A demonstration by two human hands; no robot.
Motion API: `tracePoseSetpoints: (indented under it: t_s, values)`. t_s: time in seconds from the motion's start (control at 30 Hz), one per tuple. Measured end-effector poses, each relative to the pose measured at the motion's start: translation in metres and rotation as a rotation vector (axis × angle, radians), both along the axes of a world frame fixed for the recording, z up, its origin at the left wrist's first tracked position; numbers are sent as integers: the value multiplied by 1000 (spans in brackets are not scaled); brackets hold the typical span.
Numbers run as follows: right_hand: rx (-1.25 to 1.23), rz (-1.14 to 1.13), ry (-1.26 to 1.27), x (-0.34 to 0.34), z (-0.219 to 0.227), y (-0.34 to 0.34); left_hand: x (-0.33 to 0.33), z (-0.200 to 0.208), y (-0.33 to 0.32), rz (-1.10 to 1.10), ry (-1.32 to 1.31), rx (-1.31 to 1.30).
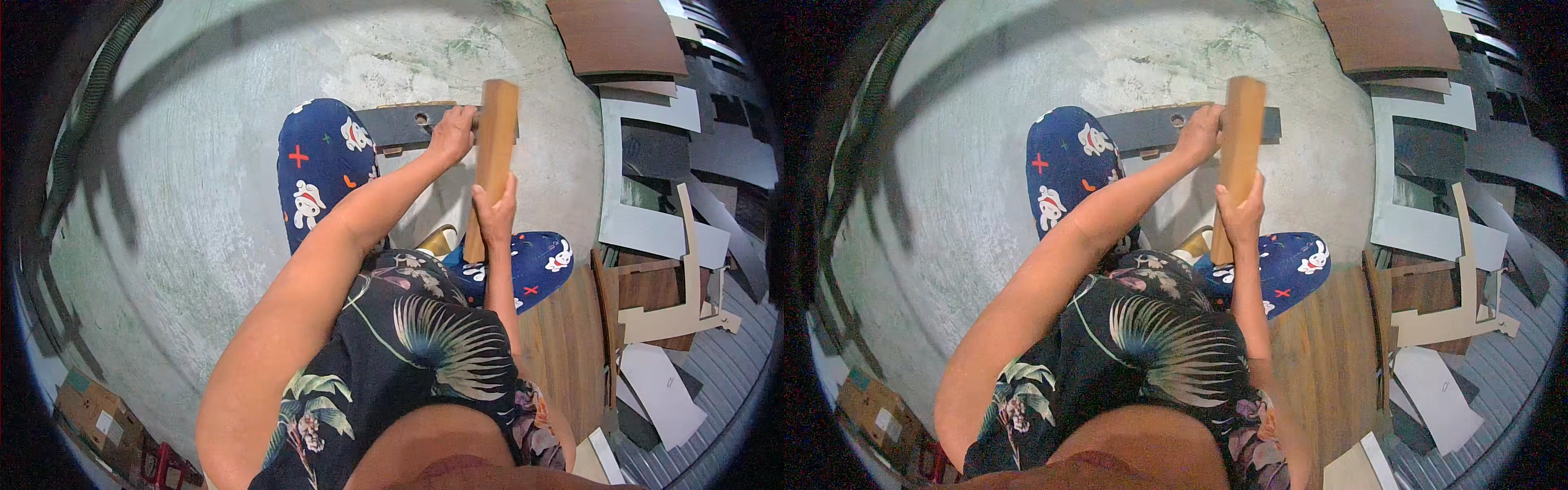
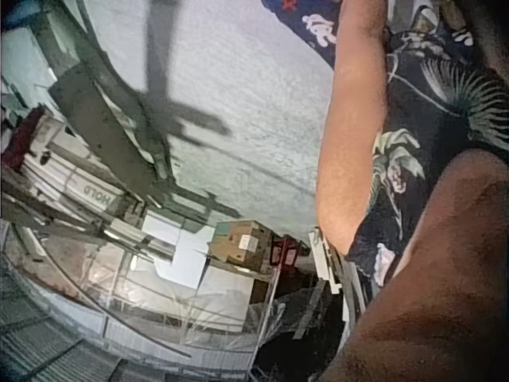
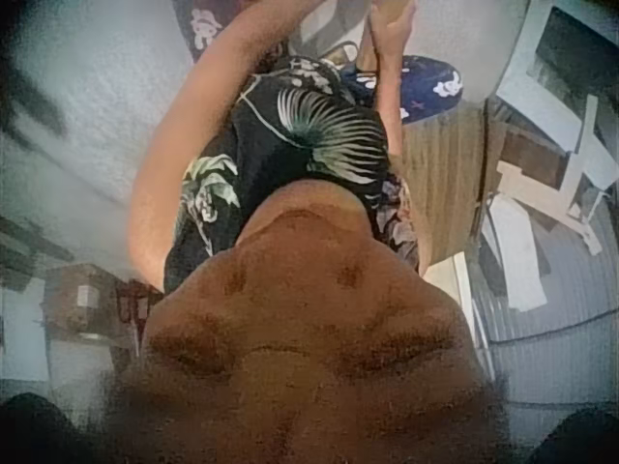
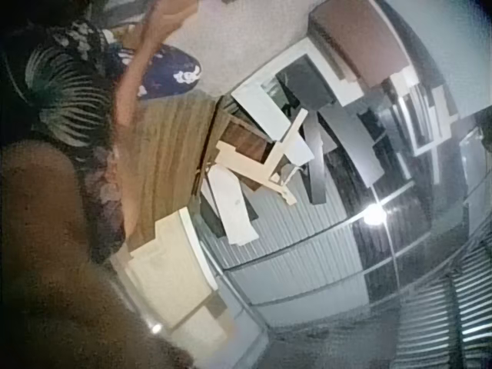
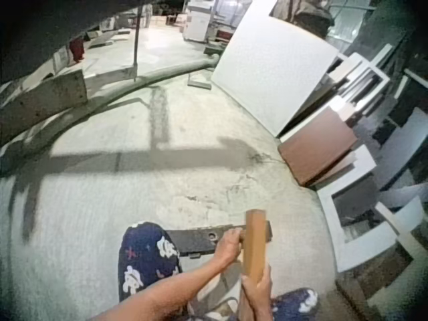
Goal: Marking and aligning wooden pieces for assembly in a manufacturing environment.
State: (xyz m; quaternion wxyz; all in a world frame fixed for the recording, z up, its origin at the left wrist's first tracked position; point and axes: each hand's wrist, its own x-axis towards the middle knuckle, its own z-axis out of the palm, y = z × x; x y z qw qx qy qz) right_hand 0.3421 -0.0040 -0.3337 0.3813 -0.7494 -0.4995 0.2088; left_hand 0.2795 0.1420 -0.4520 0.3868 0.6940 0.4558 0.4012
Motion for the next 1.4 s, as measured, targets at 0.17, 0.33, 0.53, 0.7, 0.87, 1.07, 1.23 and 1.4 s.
tracePoseSetpoints:
  t_s: [0.17,0.33,0.53,0.7,0.87,1.07,1.23,1.4]
  values:
    - [-13,10,33,2,-3,-2,1,-2,-2,-18,33,4]
    - [-40,19,37,1,-4,-2,0,-1,-1,-19,16,57]
    - [43,53,-17,6,-9,-2,2,-5,0,-40,51,20]
    - [-147,-23,40,3,-8,-1,2,-3,1,-45,53,-2]
    - [58,12,-10,8,-18,-7,2,-3,-2,-99,95,-44]
    - [-108,-12,28,5,-9,-4,3,-2,-4,-110,64,-11]
    - [95,-7,21,4,-9,-5,2,-6,-2,-87,41,41]
    - [-60,-9,14,10,-20,-9,2,-1,-9,-145,83,14]
